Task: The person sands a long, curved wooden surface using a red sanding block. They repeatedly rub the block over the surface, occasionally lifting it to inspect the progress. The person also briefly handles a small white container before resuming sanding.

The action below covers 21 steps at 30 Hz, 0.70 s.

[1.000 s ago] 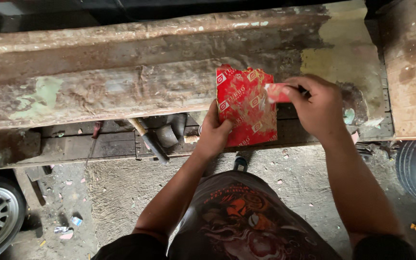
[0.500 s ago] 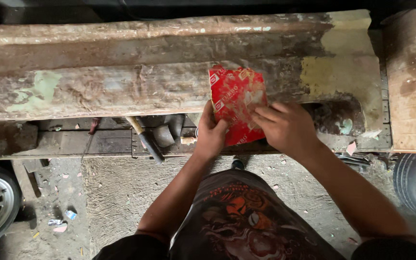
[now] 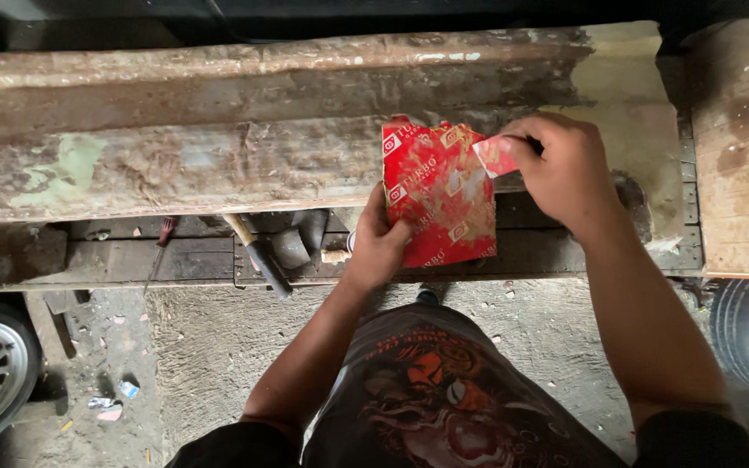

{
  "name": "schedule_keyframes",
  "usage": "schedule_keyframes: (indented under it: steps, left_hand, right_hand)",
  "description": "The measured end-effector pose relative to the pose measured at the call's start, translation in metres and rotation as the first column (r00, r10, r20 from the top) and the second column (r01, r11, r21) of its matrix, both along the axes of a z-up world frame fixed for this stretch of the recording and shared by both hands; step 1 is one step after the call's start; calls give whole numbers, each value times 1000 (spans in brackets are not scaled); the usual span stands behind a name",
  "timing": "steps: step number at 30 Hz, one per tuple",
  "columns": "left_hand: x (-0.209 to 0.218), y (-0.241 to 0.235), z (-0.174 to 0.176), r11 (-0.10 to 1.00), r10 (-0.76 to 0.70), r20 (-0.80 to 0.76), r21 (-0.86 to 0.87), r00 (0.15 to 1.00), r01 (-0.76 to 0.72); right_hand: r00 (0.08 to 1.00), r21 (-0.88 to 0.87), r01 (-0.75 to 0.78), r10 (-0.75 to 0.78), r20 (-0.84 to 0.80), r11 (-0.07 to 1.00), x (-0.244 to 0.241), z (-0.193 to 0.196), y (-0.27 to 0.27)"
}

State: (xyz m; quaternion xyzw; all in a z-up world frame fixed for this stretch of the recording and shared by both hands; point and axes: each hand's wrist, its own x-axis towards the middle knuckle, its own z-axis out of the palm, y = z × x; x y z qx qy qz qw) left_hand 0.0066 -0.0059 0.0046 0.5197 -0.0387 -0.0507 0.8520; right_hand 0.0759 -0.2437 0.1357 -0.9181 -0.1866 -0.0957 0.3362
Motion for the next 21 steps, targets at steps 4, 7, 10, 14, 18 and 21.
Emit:
schedule_keyframes:
  steps: [4, 7, 10, 14, 18, 21]
  left_hand:
    - [5, -1, -2, 999, -5, -74, 39, 997, 8]
    - [8, -4, -4, 999, -21, -18, 35, 1000, 22]
    - [12, -7, -7, 997, -55, -18, 60, 998, 56]
    - [16, -13, -10, 994, -96, -59, 48, 994, 99]
    - [19, -22, -10, 990, -102, -80, 91, 992, 109]
    - [20, -28, -7, 991, -108, -46, 71, 993, 111]
  right_hand:
    - [997, 20, -38, 40, -65, 999, 11, -10, -5]
    - [995, 62, 2, 4, -102, 998, 7, -23, -7]
    - [999, 52, -5, 7, -37, 999, -1, -36, -10]
    - [998, 63, -2, 6, -59, 998, -3, -46, -21]
    - [995, 118, 5, 7, -96, 993, 0, -58, -30]
    - [991, 144, 22, -3, -131, 989, 0, -63, -36]
